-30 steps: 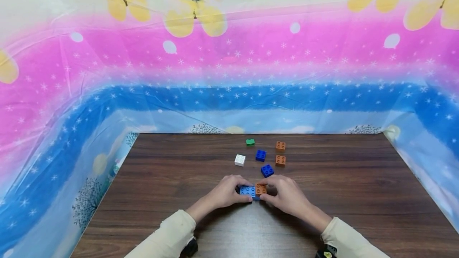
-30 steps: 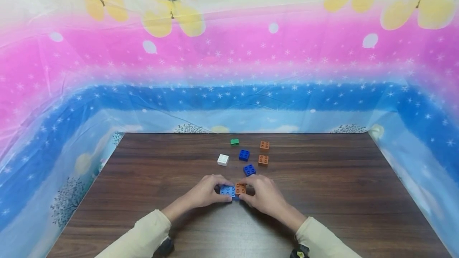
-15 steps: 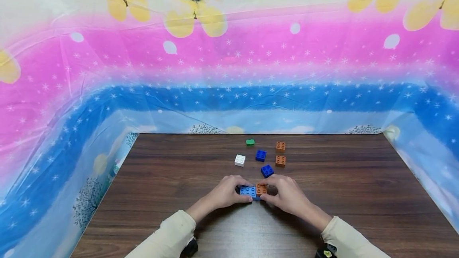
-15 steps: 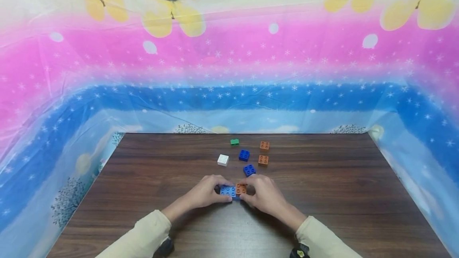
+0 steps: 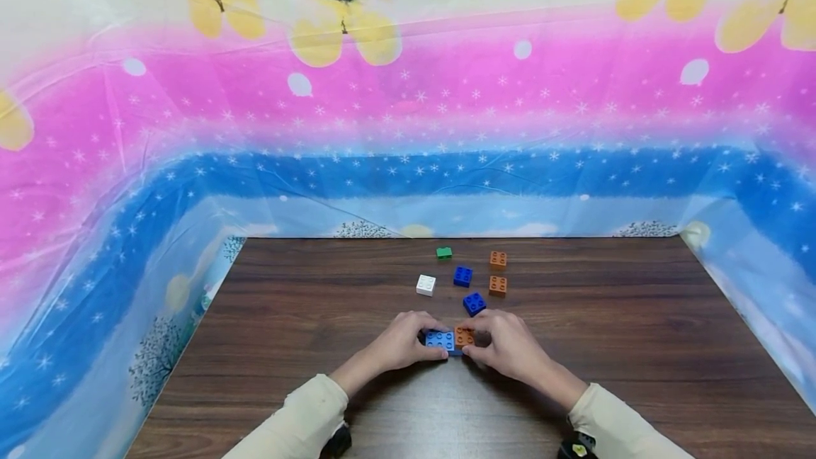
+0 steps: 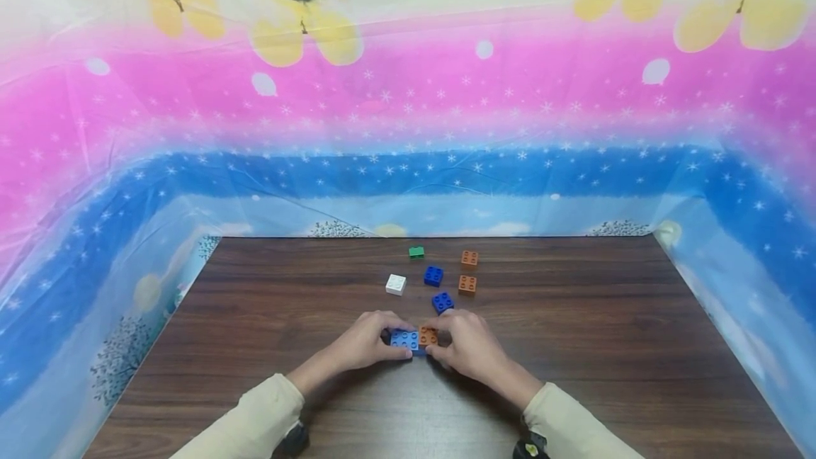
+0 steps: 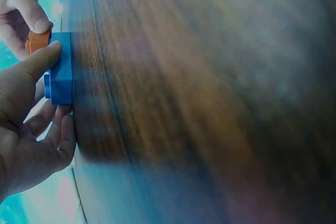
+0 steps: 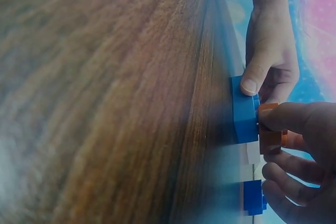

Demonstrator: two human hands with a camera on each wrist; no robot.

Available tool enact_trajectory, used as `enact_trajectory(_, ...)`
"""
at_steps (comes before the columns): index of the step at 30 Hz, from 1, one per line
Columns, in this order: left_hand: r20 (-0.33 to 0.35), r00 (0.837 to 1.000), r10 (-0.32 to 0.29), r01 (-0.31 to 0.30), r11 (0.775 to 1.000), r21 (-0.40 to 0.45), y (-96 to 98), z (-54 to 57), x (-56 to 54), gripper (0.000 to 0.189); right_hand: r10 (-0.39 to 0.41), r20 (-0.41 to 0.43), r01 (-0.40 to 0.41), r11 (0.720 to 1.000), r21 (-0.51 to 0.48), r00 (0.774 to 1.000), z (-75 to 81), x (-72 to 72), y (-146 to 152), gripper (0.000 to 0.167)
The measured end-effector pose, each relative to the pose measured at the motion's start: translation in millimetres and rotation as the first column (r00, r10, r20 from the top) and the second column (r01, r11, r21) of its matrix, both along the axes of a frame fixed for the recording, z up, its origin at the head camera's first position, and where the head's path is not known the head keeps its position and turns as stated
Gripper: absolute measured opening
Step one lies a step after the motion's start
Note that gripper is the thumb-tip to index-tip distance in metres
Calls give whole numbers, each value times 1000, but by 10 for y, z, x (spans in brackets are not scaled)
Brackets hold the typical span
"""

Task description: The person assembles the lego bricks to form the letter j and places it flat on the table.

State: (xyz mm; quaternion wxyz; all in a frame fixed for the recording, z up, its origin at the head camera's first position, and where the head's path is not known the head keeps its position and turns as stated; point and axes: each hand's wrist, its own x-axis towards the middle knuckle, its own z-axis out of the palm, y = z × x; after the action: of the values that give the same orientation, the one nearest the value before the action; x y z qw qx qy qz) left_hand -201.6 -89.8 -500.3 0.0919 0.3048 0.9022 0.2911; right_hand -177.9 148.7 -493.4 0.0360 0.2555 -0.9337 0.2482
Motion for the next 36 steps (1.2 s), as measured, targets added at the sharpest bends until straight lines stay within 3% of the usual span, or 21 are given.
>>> enact_trajectory(16,-19,1000,-9,9,1000,12,-4,-24,-15,37,29,-55,-28,1000,14,998,-11,0,-21,36)
enact_trajectory(36,-27,1000,-8,8,1000,5,-10,-23,-10,39,-27,50,30,997,-71,998,-47,15,-8,41)
